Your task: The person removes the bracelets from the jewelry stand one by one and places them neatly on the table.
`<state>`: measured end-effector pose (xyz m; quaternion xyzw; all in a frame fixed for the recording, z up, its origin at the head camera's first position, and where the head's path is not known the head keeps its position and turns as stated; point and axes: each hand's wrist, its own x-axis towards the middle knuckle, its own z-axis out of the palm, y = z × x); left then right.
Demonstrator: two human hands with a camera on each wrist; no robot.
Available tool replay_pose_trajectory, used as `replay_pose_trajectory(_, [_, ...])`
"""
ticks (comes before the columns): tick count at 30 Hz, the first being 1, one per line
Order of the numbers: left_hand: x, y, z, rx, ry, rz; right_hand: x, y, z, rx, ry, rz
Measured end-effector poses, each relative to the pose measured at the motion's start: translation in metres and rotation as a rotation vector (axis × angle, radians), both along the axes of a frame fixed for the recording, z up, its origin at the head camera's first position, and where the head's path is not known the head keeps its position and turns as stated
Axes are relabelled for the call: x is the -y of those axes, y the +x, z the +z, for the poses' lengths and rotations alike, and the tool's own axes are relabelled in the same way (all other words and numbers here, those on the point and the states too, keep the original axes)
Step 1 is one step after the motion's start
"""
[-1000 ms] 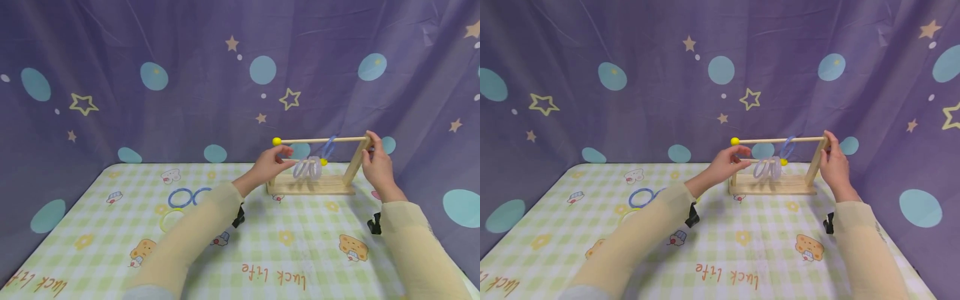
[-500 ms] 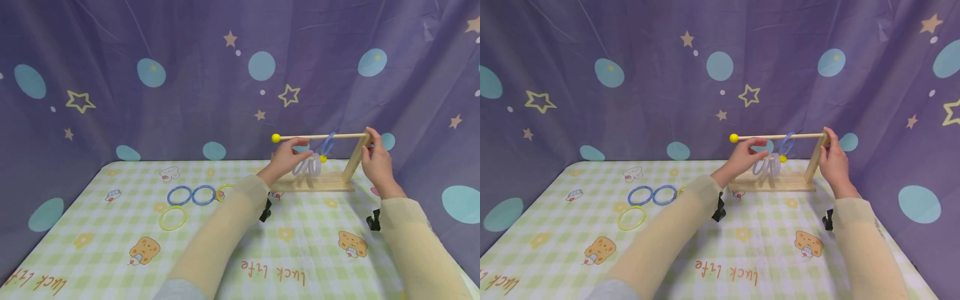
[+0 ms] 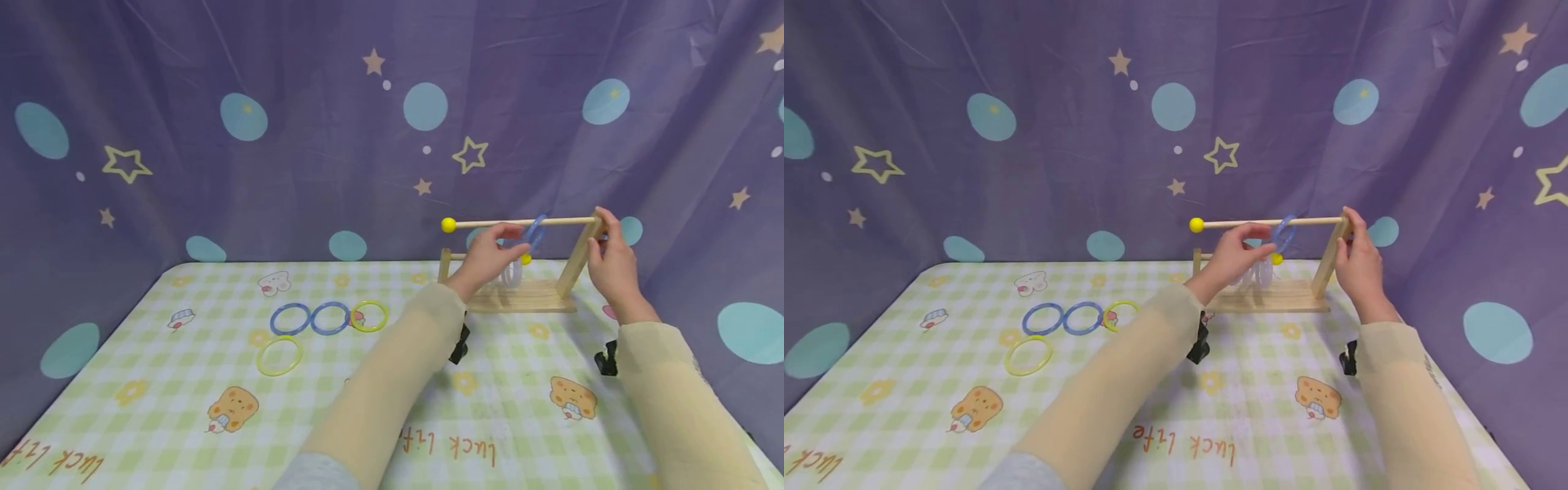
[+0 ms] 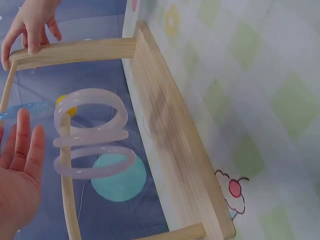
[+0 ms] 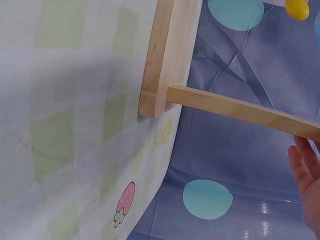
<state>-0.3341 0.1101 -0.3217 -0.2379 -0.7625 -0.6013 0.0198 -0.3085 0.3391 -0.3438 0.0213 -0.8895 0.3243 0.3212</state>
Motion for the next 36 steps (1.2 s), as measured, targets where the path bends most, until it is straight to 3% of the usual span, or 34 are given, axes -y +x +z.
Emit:
replay_pose_trajectory(8, [-0.011,0.0,0.001,0.06,0.061,-0.032,-0.001,-0.002,-0.001,-0.005,0.003,-0.004])
replay_pose_trajectory(15, [-0.013,-0.001,0.001,0.024,0.131,-0.028,-0.001,-0.003,0.0,-0.015,0.002,-0.006])
replay_pose_trajectory(20, [-0.016,-0.001,-0.001,0.034,0.086,-0.009,-0.001,-0.003,-0.001,0.002,-0.001,-0.013])
replay_pose_trajectory(27, [-0.024,0.002,-0.001,0.076,0.075,-0.081,-0.002,-0.003,-0.002,-0.013,0.008,-0.017])
replay_pose_trajectory(36, [-0.031,0.003,-0.002,0.074,0.037,-0.106,-0.002,-0.002,-0.001,0.024,-0.001,-0.023])
